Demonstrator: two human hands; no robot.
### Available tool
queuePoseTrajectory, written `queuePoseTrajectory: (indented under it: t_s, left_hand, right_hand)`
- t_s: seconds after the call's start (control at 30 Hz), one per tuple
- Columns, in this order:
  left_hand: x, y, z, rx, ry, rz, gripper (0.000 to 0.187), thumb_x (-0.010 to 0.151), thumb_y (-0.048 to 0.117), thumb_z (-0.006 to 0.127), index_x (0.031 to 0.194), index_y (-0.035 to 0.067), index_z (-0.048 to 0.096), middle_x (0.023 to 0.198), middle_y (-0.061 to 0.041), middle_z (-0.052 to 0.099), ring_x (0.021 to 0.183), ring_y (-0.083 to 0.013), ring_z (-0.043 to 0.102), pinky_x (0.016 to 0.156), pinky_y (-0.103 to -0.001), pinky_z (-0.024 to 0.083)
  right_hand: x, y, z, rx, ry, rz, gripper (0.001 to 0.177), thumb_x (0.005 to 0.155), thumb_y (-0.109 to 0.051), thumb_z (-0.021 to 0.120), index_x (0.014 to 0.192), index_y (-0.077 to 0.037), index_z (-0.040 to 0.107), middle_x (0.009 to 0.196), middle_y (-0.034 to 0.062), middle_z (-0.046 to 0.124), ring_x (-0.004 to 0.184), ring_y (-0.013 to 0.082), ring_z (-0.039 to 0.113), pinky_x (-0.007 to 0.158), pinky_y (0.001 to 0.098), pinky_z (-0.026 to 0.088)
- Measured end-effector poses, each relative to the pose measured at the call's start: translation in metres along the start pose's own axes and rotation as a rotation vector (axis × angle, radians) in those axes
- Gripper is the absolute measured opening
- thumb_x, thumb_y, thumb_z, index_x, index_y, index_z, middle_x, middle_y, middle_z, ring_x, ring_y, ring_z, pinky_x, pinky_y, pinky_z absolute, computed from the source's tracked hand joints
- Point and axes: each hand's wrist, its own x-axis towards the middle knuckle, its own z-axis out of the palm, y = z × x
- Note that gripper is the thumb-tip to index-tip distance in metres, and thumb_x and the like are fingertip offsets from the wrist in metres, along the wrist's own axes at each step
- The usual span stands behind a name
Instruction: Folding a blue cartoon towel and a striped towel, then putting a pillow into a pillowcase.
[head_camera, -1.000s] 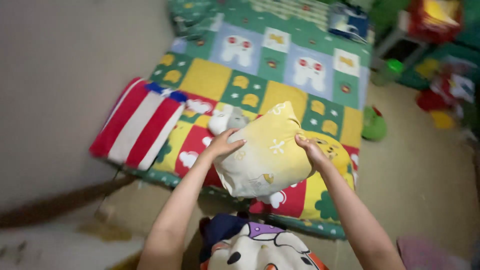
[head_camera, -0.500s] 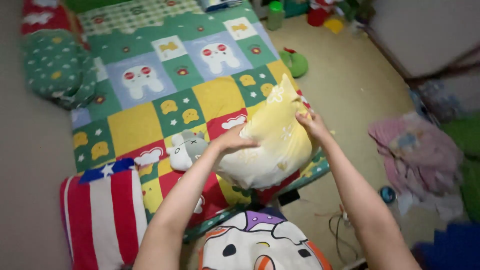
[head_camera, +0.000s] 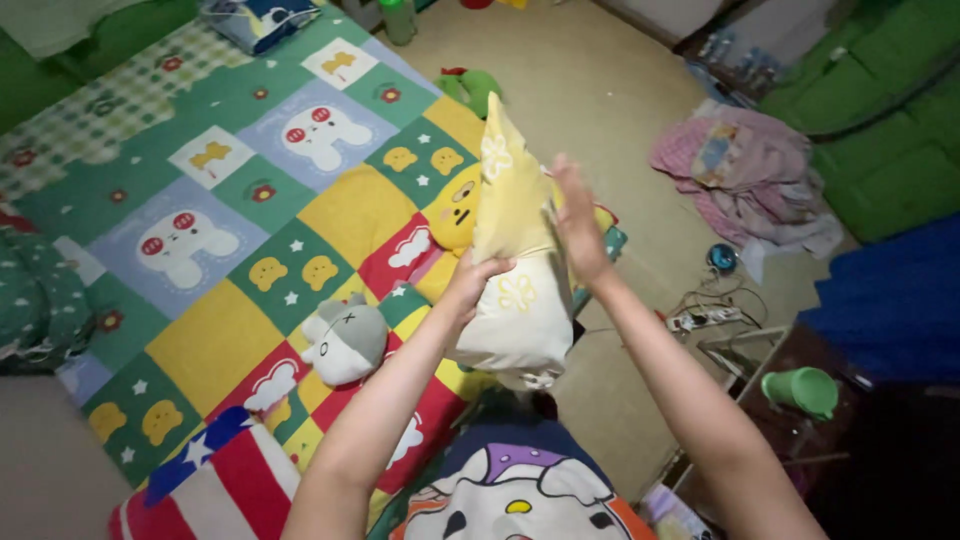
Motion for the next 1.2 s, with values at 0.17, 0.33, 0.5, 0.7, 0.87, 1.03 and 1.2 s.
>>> queuePoseTrajectory:
  t_s: [0.17,0.33,0.5,0.7,0.87,1.03,1.2]
  left_hand:
    - [-0.023,0.015,0.032,0.057,-0.070,0.033,0.074,0.072,-0.002,0.082,0.140,0.005,0.055,0.126,-0.018,0.069,0.109,-0.0335,0.070,0.090,-0.051,0.059]
    - [-0.016,0.020,0.018,0.020,-0.068,0.013,0.077,0.067,-0.003,0.085,0.138,0.006,0.058,0.121,-0.019,0.071,0.105,-0.0367,0.072,0.087,-0.055,0.060]
    - [-0.021,0.009,0.033,-0.016,-0.064,-0.033,0.077,0.066,-0.004,0.086,0.137,0.005,0.058,0.119,-0.020,0.072,0.103,-0.0375,0.073,0.086,-0.057,0.060]
    - [-0.015,-0.018,0.067,0.021,-0.057,-0.075,0.082,0.069,-0.002,0.083,0.144,0.004,0.052,0.124,-0.020,0.068,0.110,-0.0374,0.070,0.091,-0.056,0.058]
    - [0.001,-0.033,0.078,0.031,-0.036,-0.110,0.084,0.067,-0.005,0.087,0.142,0.005,0.052,0.119,-0.021,0.070,0.104,-0.0392,0.072,0.086,-0.056,0.060]
    - [0.016,-0.046,0.064,0.025,-0.018,-0.093,0.082,0.065,-0.004,0.086,0.140,0.005,0.053,0.119,-0.021,0.069,0.104,-0.0383,0.071,0.086,-0.057,0.060]
    - [-0.002,-0.022,0.074,-0.028,0.006,-0.073,0.080,0.065,-0.005,0.083,0.139,0.007,0.056,0.118,-0.019,0.071,0.103,-0.0372,0.073,0.085,-0.055,0.061]
  right_hand:
    - [-0.027,0.030,-0.008,-0.360,-0.222,-0.317,0.048,0.105,-0.036,0.050,0.147,-0.014,0.057,0.169,0.0178,0.024,0.155,0.0428,0.016,0.126,0.0550,0.015]
    - [-0.211,0.271,-0.133,-0.824,-0.437,0.546,0.055,0.103,-0.039,0.046,0.151,-0.013,0.043,0.153,0.0204,0.044,0.142,0.0397,0.038,0.117,0.0581,0.029]
    - [-0.135,0.289,-0.122,-0.578,-0.265,1.005,0.076,0.107,-0.074,0.032,0.159,-0.019,0.042,0.161,0.0105,0.042,0.151,0.0260,0.034,0.124,0.0458,0.024]
    - [-0.020,0.104,-0.079,-0.093,-0.003,0.585,0.056,0.114,-0.037,0.034,0.159,-0.003,0.036,0.163,0.0239,0.034,0.152,0.0397,0.028,0.128,0.0493,0.017]
    - [0.001,0.021,-0.053,-0.393,-0.191,0.093,0.051,0.112,-0.032,0.039,0.158,-0.011,0.043,0.167,0.0229,0.026,0.151,0.0522,0.018,0.125,0.0568,0.013]
    - [-0.014,0.058,-0.070,-0.248,-0.156,0.128,0.048,0.110,-0.021,0.044,0.158,-0.015,0.043,0.168,0.0178,0.027,0.154,0.0410,0.020,0.127,0.0508,0.014]
    - [-0.067,0.146,-0.100,0.033,-0.173,0.409,0.052,0.116,-0.027,0.028,0.162,-0.003,0.030,0.167,0.0217,0.022,0.155,0.0349,0.016,0.129,0.0481,0.009]
